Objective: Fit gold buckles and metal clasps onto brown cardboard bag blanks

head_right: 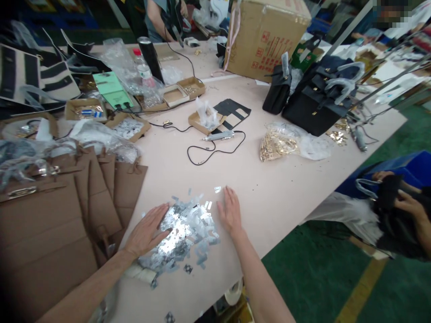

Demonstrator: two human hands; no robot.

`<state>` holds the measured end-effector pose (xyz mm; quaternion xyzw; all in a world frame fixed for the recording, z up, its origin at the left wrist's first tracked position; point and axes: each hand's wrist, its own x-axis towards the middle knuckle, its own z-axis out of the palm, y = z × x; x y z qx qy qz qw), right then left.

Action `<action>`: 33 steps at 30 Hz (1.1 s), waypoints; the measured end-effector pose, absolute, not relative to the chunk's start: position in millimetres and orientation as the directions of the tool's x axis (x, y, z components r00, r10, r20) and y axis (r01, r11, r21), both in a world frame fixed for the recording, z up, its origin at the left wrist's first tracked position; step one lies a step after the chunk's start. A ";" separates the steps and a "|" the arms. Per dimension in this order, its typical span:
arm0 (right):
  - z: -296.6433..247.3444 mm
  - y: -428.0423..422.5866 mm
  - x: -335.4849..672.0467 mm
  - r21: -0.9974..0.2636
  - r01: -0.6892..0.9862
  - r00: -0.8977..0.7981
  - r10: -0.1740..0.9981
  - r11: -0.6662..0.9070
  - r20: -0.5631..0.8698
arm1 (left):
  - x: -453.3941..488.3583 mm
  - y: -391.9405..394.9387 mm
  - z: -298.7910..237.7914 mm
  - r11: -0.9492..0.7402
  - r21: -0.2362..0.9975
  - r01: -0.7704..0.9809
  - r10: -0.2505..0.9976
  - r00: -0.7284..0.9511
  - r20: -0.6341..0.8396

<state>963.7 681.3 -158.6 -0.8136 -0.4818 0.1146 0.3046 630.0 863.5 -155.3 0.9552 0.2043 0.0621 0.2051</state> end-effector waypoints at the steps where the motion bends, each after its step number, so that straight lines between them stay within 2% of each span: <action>1: -162.7 694.3 975.6 -0.605 0.717 0.495 0.864 -0.346 0.092 | 630.0 863.7 -155.4 -0.828 0.424 0.367 0.419 0.907 0.032; 4: -171.4 719.4 971.5 -0.604 0.751 0.385 0.920 -0.266 0.074 | 630.3 864.6 -155.0 -0.822 0.436 0.366 0.418 0.908 0.027; 7: -169.9 714.3 921.2 -0.632 0.768 0.201 0.976 -0.103 0.086 | 629.6 863.1 -154.4 -0.824 0.450 0.346 0.400 0.916 0.027; 10: -161.3 693.2 874.3 -0.702 0.710 0.017 0.995 0.056 0.096 | 626.3 857.0 -152.4 -0.831 0.487 0.270 0.332 0.942 0.043; 12: -155.5 686.5 867.6 -0.735 0.671 -0.045 0.995 0.100 0.094 | 623.5 852.3 -150.4 -0.822 0.528 0.216 0.282 0.958 0.047; 14: -152.5 695.6 882.3 -0.735 0.675 -0.004 0.996 0.068 0.089 | 622.4 850.0 -148.8 -0.790 0.574 0.215 0.293 0.955 0.044; 17: -154.7 737.9 919.9 -0.707 0.707 0.140 0.986 -0.038 0.087 | 628.3 854.3 -149.7 -0.717 0.605 0.347 0.467 0.883 0.046; 19: -158.6 771.2 935.4 -0.703 0.710 0.143 0.986 -0.043 0.084 | 638.3 860.0 -152.3 -0.651 0.588 0.480 0.616 0.787 0.040; 21: -161.7 793.8 934.2 -0.701 0.713 0.075 0.994 0.006 0.084 | 650.9 863.3 -154.9 -0.626 0.557 0.546 0.672 0.740 0.029; 26: -157.6 768.4 882.4 -0.706 0.694 -0.104 0.990 0.141 0.095 | 664.6 844.3 -149.7 -0.734 0.532 0.423 0.483 0.875 -0.028; 30: -147.2 721.3 868.0 -0.764 0.632 -0.125 0.990 0.127 0.061 | 642.7 824.4 -136.2 -0.734 0.599 0.320 0.366 0.929 -0.049; 32: -142.1 719.9 879.9 -0.794 0.600 -0.120 0.992 0.104 0.039 | 627.9 826.1 -132.8 -0.709 0.613 0.349 0.406 0.913 -0.050; 33: -140.1 726.4 887.6 -0.798 0.596 -0.100 0.994 0.088 0.036 | 621.3 829.8 -133.0 -0.682 0.604 0.413 0.489 0.871 -0.043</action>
